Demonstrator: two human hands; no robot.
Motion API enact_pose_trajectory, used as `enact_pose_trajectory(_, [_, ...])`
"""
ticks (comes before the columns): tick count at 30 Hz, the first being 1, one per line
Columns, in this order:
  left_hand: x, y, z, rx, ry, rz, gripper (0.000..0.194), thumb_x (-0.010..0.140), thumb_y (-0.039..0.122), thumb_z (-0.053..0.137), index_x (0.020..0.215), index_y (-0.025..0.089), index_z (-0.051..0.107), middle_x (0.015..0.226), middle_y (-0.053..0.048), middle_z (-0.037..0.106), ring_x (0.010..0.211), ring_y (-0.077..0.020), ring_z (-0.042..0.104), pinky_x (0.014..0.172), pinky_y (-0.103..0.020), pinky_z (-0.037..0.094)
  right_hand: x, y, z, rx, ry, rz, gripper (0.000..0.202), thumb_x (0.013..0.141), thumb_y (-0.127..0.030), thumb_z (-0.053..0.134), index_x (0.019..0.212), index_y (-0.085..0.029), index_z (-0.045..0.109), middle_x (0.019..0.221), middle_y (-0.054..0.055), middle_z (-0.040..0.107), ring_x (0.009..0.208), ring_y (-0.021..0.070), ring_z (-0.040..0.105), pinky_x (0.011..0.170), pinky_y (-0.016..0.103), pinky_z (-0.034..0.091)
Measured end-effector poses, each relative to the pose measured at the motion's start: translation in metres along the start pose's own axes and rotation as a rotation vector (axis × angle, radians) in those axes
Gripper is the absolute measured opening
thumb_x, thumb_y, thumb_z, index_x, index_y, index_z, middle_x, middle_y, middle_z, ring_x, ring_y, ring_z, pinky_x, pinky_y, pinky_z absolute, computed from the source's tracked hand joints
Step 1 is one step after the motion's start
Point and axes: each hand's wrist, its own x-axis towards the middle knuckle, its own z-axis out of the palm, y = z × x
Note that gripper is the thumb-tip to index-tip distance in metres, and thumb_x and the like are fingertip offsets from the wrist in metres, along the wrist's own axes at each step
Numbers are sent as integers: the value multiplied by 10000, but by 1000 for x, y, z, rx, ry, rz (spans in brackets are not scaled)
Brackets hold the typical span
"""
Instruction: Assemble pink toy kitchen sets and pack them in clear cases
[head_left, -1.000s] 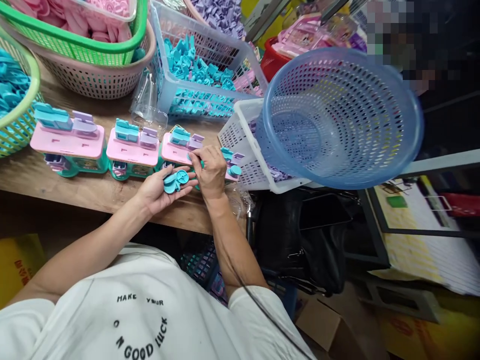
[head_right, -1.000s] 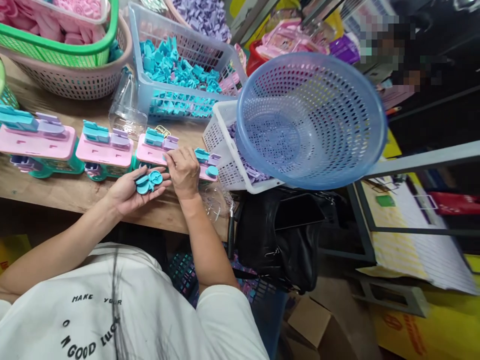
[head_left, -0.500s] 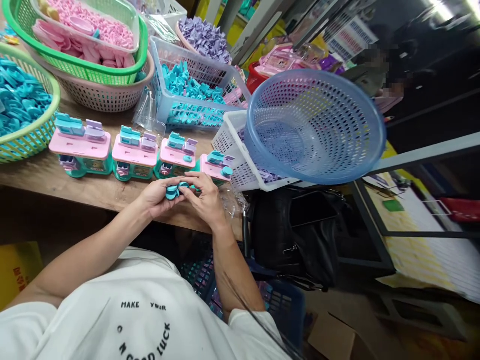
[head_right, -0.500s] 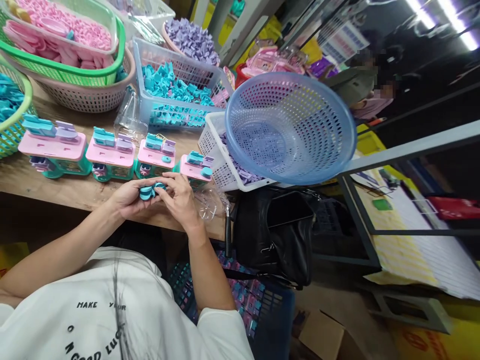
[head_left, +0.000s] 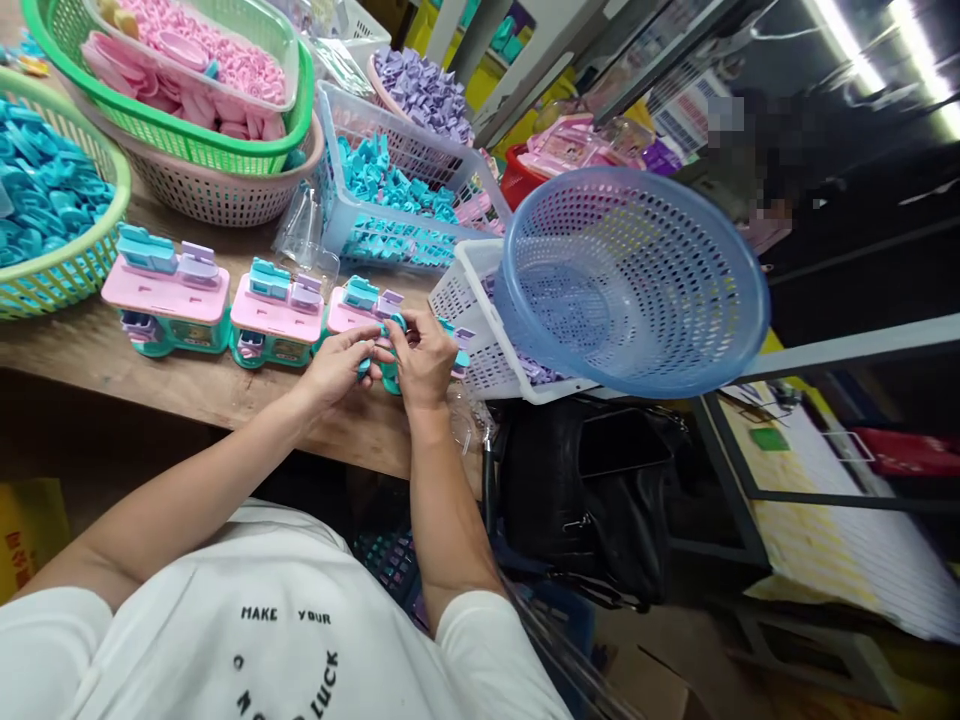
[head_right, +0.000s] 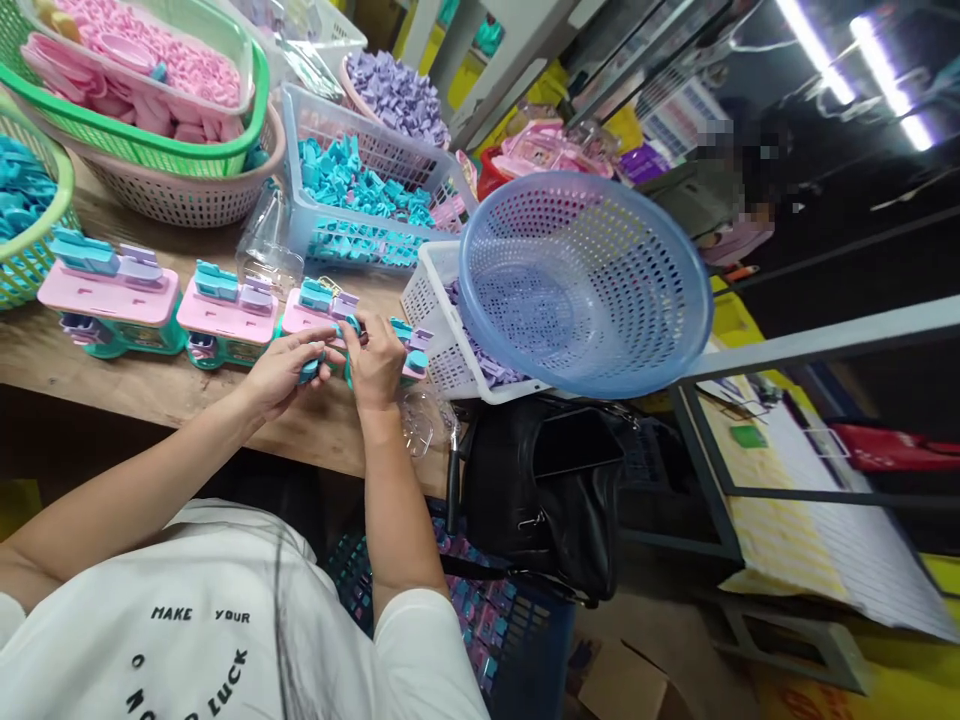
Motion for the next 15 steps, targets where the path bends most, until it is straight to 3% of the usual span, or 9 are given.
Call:
enact_pose_trajectory(6, [9, -7, -6, 48, 20, 49, 425, 889, 45, 556, 1311, 41, 607, 707, -24, 720, 469, -67, 564, 432, -155, 405, -9, -3, -9, 20, -63, -88, 299, 1025, -370, 502, 1083, -203, 743, 1011, 101, 767, 918, 211, 711, 841, 340, 553])
enact_pose_trajectory(15, [11, -10, -6, 32, 20, 47, 481, 887, 27, 547, 1367, 18, 569, 713, -28, 728, 456, -67, 553, 418, -160, 408, -11, 6, 1, -96, -12, -173, 317, 1043, -360, 468, 1124, -218, 740, 1024, 107, 756, 954, 224, 708, 901, 378, 553])
